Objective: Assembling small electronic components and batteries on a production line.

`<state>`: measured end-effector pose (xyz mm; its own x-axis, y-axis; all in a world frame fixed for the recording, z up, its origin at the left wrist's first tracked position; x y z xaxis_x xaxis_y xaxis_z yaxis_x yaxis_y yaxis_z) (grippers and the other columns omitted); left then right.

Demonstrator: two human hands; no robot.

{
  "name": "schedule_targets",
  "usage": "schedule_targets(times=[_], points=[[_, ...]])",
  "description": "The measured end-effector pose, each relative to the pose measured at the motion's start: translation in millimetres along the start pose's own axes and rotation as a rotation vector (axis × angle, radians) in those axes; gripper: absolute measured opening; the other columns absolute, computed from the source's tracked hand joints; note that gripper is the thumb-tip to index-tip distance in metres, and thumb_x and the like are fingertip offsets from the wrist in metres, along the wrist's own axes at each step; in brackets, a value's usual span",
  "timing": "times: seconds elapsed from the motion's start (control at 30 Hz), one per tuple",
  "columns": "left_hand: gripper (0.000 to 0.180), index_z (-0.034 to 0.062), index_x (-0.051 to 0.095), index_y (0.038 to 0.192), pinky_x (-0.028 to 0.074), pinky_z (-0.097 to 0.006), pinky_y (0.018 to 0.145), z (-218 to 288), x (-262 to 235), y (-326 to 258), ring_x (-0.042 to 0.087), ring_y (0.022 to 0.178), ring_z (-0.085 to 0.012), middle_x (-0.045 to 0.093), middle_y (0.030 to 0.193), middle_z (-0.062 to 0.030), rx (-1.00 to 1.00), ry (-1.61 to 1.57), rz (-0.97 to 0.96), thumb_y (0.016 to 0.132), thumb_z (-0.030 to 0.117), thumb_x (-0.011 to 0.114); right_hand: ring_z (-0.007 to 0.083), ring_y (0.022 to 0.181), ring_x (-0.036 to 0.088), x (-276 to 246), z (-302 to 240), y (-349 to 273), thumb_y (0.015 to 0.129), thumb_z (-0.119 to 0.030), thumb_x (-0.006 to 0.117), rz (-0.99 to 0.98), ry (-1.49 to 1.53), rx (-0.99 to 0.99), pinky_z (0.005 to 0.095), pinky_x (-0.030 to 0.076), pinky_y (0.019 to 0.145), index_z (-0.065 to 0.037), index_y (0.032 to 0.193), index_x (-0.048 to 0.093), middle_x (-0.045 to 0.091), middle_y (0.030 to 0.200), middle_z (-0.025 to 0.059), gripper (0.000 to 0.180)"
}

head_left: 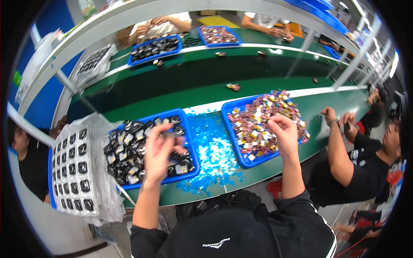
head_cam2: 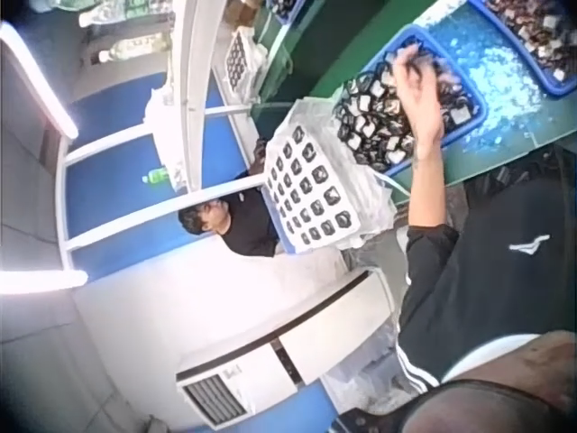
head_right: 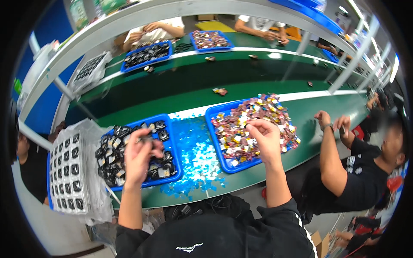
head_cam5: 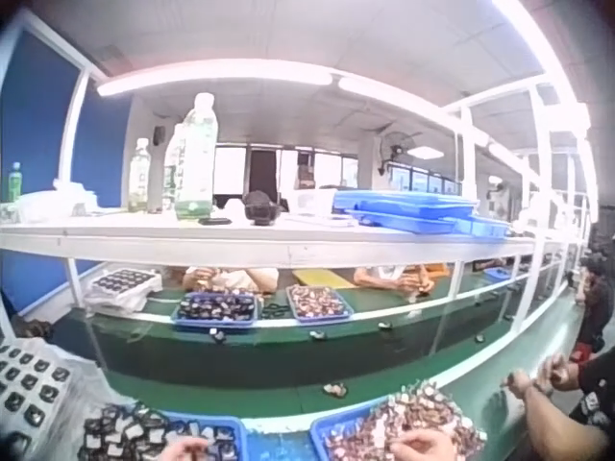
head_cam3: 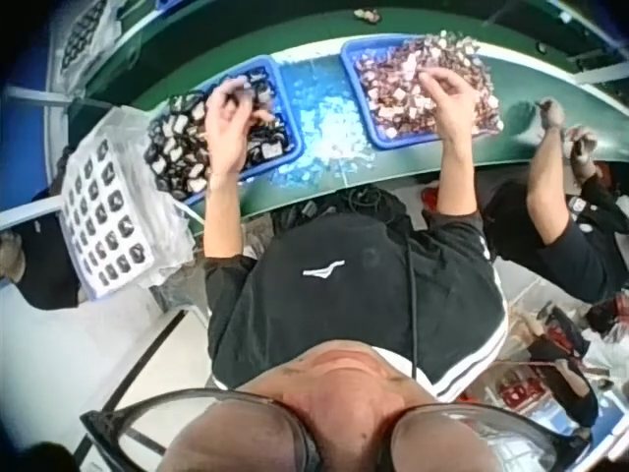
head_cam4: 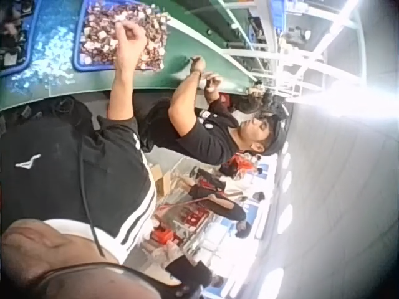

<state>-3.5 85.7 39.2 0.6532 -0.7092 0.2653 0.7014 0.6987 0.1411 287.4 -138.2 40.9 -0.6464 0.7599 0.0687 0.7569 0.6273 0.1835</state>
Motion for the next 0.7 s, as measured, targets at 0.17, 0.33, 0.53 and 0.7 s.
schedule_targets(times=[0.17,0.33,0.53,0.7], points=[[0.043,0.0092,0.044,0.142,0.055,-0.032,0.084,-24,65,22,0.065,0.09,-0.0184,0.061,0.109,-0.0122,-0.211,-0.126,-0.195,0.1,0.016,0.053,0.0071,0.071,0.063,90,-5,-15,0.086,0.0,0.069,-0.282,0.069,0.13,0.0185,0.047,0.061,0.001,0.098,0.064,0.069,0.082,0.0049,0.013],[0.017,-0.0005,0.072,0.102,0.049,-0.026,0.083,-29,65,21,0.06,0.094,-0.0139,0.062,0.1,-0.0065,0.032,0.371,-0.27,0.092,0.012,0.066,0.0071,0.079,0.064,131,-5,-21,0.085,0.001,0.071,-0.409,-0.021,0.077,0.0209,0.051,0.071,0.002,0.099,0.064,0.068,0.088,0.0042,0.016],[0.016,-0.0007,0.072,0.099,0.05,-0.028,0.083,-25,55,9,0.062,0.091,-0.0164,0.066,0.097,-0.0091,0.109,0.382,-0.18,0.084,0.004,0.073,0.0082,0.081,0.064,151,4,-29,0.089,-0.001,0.068,-0.472,0.066,0.129,0.0217,0.051,0.073,0.003,0.1,0.064,0.067,0.087,0.0042,0.012],[0.012,0.0007,0.072,0.089,0.05,-0.031,0.076,-12,52,4,0.064,0.086,-0.0199,0.067,0.09,-0.0092,0.297,0.647,-0.129,0.078,0.003,0.076,0.0084,0.078,0.064,150,15,-33,0.093,-0.005,0.063,-0.517,0.025,0.23,0.0218,0.052,0.071,0.002,0.097,0.061,0.067,0.09,0.0055,0.009]])
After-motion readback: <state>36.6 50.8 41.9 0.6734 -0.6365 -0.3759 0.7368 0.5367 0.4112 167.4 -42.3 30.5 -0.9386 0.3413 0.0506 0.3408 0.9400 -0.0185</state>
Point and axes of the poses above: each hand's wrist, its own y-axis towards the middle knuckle, its own x-axis out of the palm, z = x × y, the point moved 7 cm from there along y, towards the middle knuckle
